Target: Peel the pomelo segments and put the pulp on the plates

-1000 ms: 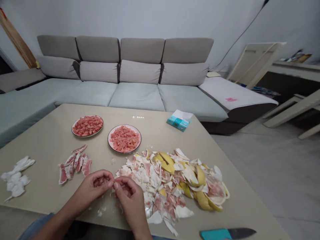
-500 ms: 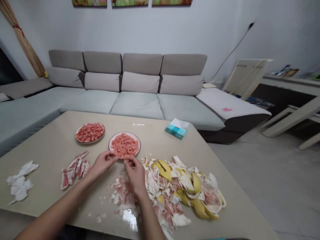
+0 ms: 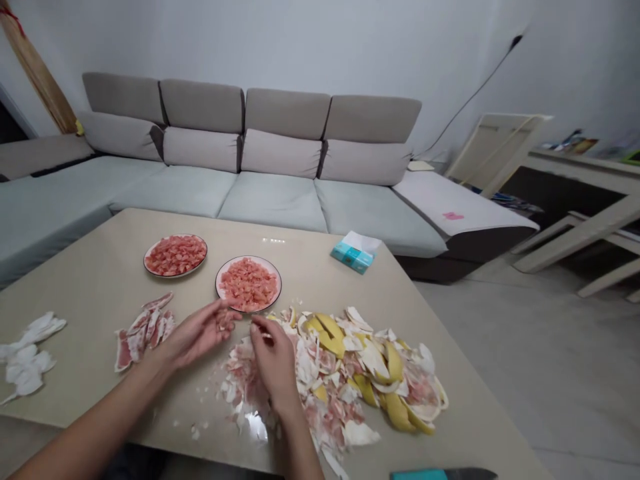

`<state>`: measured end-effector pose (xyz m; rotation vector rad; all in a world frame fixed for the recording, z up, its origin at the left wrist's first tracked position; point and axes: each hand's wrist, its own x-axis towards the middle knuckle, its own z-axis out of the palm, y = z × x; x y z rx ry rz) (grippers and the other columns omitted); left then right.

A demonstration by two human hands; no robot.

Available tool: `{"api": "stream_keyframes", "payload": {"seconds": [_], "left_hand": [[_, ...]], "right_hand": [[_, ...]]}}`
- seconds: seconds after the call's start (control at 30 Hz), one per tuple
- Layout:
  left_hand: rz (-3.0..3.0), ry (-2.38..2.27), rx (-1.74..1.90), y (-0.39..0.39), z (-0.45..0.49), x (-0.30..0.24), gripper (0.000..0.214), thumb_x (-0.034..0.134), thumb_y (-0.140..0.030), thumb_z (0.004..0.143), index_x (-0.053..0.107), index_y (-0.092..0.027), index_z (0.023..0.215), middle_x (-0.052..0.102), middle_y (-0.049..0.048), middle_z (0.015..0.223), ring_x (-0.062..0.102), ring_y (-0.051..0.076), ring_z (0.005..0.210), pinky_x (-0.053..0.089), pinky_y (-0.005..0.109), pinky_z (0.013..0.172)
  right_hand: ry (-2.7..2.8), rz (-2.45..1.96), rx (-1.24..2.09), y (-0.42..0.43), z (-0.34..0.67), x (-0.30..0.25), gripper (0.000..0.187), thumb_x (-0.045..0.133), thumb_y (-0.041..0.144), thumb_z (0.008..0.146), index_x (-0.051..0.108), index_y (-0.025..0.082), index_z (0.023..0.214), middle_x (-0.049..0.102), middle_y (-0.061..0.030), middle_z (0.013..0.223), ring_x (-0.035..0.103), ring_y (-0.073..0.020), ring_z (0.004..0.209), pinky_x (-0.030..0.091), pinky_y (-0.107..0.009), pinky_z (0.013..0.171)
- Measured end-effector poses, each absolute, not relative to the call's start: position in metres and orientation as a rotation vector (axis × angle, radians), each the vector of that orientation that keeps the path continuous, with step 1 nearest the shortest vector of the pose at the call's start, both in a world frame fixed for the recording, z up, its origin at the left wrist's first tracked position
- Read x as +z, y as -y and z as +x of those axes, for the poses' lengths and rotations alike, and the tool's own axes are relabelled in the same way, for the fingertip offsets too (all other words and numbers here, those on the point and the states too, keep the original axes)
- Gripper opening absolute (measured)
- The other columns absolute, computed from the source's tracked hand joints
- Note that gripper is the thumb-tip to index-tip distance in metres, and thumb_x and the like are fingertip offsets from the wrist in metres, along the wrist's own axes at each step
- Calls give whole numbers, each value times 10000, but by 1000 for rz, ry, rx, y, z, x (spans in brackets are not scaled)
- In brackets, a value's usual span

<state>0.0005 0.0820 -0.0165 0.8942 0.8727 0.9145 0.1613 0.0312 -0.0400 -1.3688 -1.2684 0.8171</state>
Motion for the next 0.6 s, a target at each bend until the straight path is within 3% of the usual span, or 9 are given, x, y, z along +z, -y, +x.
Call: {"api": "stream_keyframes", "payload": {"seconds": [0.13, 0.23, 0.4, 0.6], "left_hand": [[591, -625, 730, -34, -4, -9, 499, 435, -529, 898, 492, -181, 1253, 606, 36, 777, 486, 81, 545, 302, 163, 450], [602, -637, 715, -18, -1, -13, 574, 371, -584, 899, 408, -214, 1336, 586, 9, 750, 447, 64, 508, 256, 155, 448], [734, -673, 682, -16, 0, -25, 605, 379, -584, 895, 346, -233, 1386, 617, 28, 784, 505, 94, 578, 289, 170, 485], [733, -680, 673, -17, -5, -22, 650, 418, -609, 863, 379, -207, 1372, 668, 89, 902, 612, 177, 750, 470, 274, 634]], "right_hand": [[1254, -1284, 951, 13, 148, -27, 241, 592, 330, 862, 684, 226, 1058, 634, -88, 1155, 590, -224, 1055, 491, -328, 889], [1336, -1216, 987, 24, 142, -24, 207, 604, 306, 856, 690, 242, 1032, 622, -79, 1135, 578, -219, 1072, 472, -320, 926], [1422, -1260, 933, 22, 140, -32, 144, 650, 244, 823, 703, 255, 957, 632, -69, 1069, 574, -222, 1060, 448, -337, 947], [1291, -1214, 1074, 19, 138, -37, 126, 617, 310, 844, 706, 228, 879, 646, -87, 1021, 601, -231, 994, 488, -336, 879]]}}
